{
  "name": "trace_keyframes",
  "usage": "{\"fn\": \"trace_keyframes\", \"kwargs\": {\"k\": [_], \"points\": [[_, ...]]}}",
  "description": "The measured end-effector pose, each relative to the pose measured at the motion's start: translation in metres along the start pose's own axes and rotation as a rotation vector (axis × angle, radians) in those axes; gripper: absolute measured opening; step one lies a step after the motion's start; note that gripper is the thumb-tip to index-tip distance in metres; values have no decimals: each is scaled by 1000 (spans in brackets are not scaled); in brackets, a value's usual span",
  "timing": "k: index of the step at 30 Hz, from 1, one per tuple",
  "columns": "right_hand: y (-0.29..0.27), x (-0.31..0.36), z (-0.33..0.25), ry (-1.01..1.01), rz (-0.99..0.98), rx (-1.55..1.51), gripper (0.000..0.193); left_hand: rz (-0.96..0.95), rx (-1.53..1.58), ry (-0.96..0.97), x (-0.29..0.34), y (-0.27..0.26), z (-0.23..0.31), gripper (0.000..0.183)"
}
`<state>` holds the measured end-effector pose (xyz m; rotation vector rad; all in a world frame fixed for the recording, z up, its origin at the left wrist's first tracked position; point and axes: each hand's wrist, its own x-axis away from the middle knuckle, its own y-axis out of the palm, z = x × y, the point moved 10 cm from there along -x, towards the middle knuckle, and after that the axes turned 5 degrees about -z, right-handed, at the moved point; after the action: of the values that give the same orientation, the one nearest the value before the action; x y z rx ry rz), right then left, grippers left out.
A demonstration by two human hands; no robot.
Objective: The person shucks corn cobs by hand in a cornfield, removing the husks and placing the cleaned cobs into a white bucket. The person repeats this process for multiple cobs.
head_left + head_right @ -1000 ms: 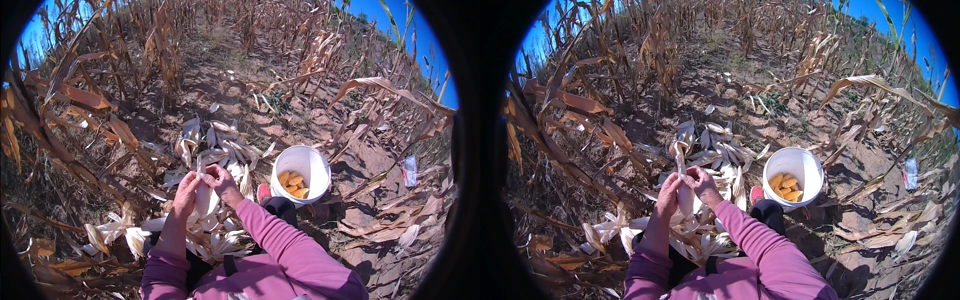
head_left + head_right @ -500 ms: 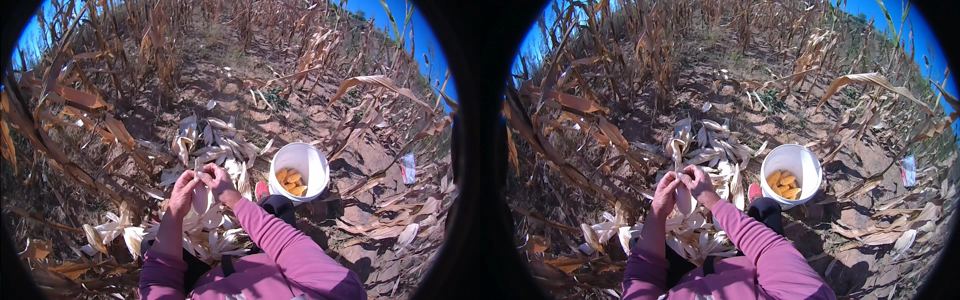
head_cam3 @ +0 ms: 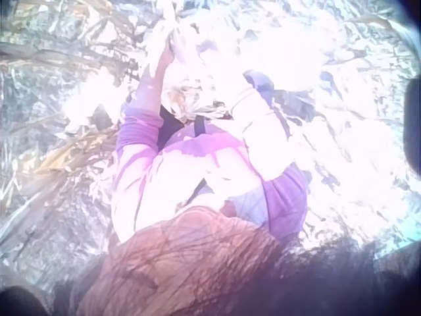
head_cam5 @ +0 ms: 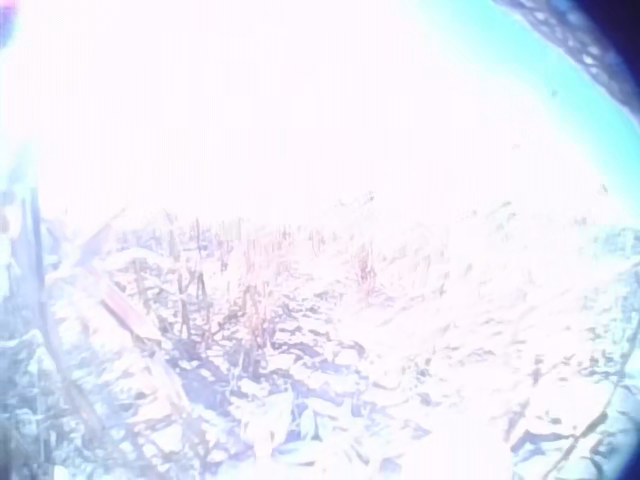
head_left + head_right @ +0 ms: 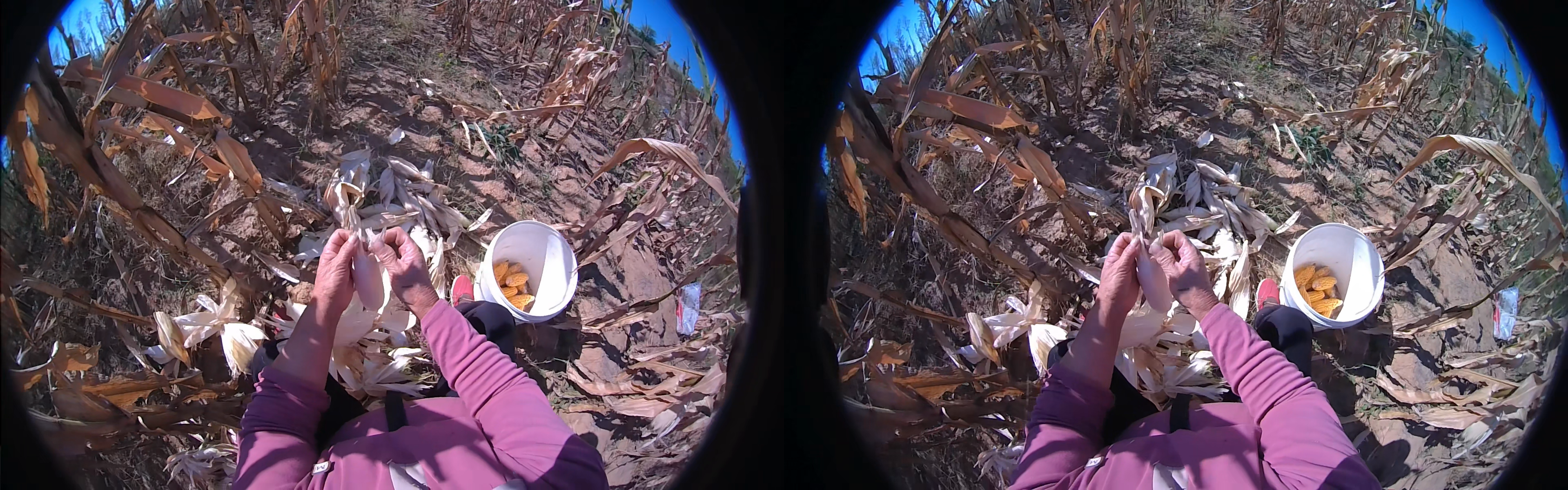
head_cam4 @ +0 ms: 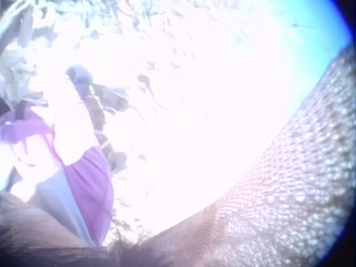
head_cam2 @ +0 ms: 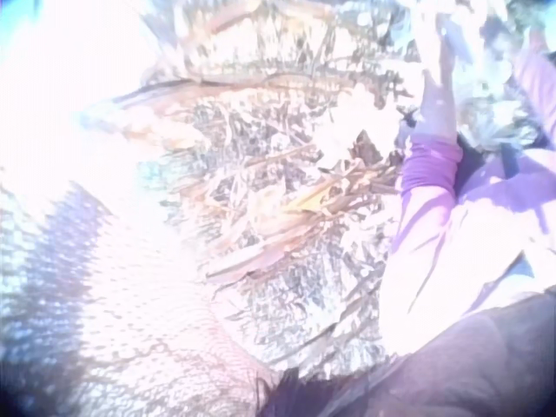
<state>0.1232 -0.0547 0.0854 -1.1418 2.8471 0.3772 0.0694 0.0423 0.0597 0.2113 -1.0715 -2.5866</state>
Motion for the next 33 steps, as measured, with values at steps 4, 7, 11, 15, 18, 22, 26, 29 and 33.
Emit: {"fn": "trace_keyframes", "kwargs": {"k": [4, 7, 11, 15, 18, 22, 26, 29, 33], "points": [[7, -3, -5, -14, 15, -178, 14, -4, -50, 37, -4, -6, 5, 9], [20, 3, 1, 72, -136, -235, 16, 13, 3, 97, -6, -14, 13, 8], [59, 58, 44, 401, -527, 110, 22, 197, 28, 255, -7, -48, 53, 7], [25, 141, 137, 625, -712, 535, 25, 99, 90, 398, -1, -48, 91, 6], [24, 163, 134, 481, -842, 569, 30, -2, 101, 387, 1, -41, 94, 6], [67, 122, 30, 330, -857, 344, 36, -77, 26, 249, 1, -29, 73, 6], [40, 48, -17, 118, -335, 59, 35, -172, -53, 165, 1, -13, 61, 8], [21, 18, -21, -6, -215, 269, 45, -203, 8, 65, 0, -3, 43, 6], [42, 20, 51, -75, -484, 596, 37, -273, -31, 141, -2, 9, 46, 16]]}}
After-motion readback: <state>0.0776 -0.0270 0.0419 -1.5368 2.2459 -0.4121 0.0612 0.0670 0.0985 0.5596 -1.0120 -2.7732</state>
